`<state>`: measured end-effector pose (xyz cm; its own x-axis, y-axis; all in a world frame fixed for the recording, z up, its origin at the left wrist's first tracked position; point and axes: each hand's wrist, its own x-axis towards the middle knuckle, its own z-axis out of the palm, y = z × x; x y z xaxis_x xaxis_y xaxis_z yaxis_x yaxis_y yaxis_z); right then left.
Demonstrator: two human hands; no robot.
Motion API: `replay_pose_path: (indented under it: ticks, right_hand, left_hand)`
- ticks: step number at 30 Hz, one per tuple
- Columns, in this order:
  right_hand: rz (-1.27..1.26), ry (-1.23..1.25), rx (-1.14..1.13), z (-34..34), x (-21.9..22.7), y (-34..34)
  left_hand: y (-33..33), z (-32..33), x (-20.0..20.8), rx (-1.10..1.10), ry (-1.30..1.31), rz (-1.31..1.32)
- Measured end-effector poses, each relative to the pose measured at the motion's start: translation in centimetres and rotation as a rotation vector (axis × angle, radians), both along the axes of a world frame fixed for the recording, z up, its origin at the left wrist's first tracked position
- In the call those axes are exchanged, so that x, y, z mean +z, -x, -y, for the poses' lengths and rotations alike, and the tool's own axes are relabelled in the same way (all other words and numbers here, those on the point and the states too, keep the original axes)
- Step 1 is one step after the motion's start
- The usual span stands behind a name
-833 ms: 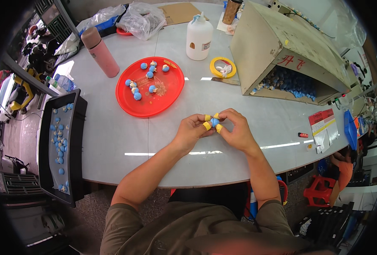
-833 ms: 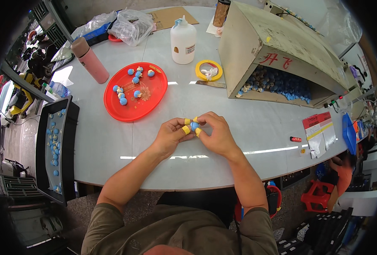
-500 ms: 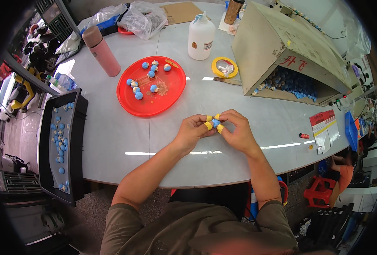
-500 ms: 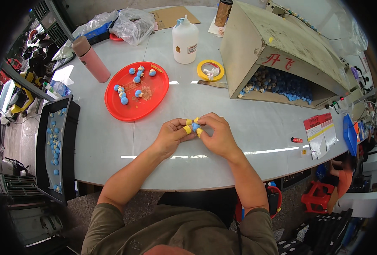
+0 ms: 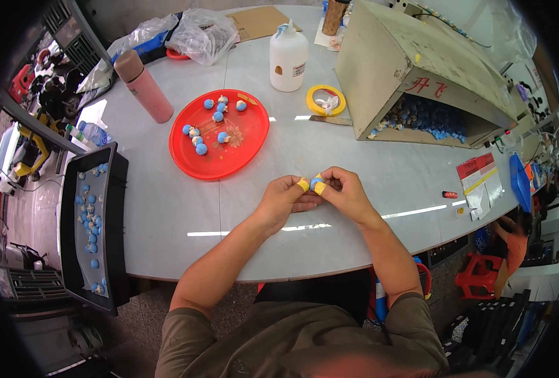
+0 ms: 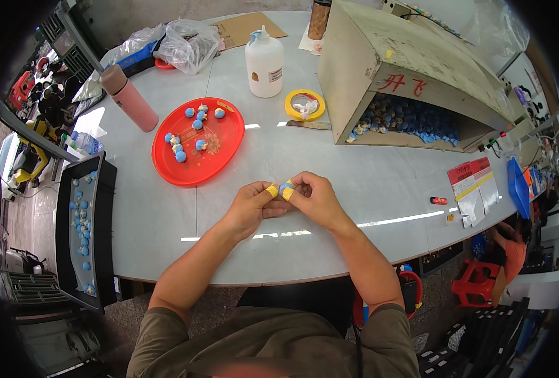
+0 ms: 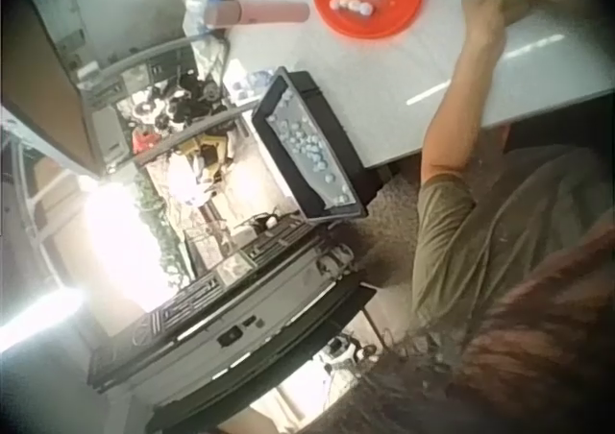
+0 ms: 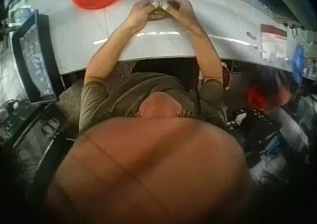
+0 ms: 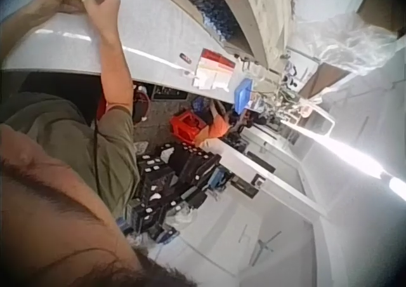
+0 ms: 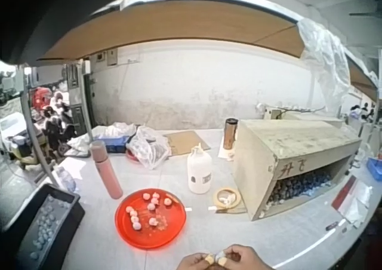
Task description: The person assembles small multi-colored spherical toy parts by hand, using a glue bottle to join the components.
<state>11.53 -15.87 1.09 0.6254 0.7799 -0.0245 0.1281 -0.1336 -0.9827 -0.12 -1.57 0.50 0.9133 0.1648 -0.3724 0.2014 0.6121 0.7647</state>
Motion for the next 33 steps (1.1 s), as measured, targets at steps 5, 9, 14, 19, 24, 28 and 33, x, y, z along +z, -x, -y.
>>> replay_pose_path:
  ticks: [5,9,14,19,24,28,33]
  right_hand:
    - [0.05,0.069,-0.023,-0.5,-0.8,0.7]
    - [-0.1,0.014,-0.058,-1.0,-1.5,1.2]
    - [-0.049,0.087,-0.18,-1.6,-2.4,2.7]
    - [0.032,0.008,-0.258,-1.7,-2.9,3.4]
    - [0.07,0.016,-0.263,-1.7,-2.8,3.6]
    - [0.087,0.025,-0.261,-1.7,-2.2,3.8]
    - [0.073,0.019,-0.266,-1.6,-2.4,3.8]
  left_hand:
    - [0.2,-0.2,-0.3,0.014,0.019,-0.076]
    - [0.1,0.0,-0.6,0.063,0.001,-0.052]
    - [0.0,0.9,-0.6,0.14,-0.065,-0.02]
    - [0.0,1.7,-1.1,0.17,-0.097,0.013]
    - [0.1,1.7,-0.9,0.164,-0.095,-0.002]
    - [0.3,1.6,-0.8,0.153,-0.104,-0.01]
    - [0.2,1.6,-0.9,0.15,-0.097,-0.013]
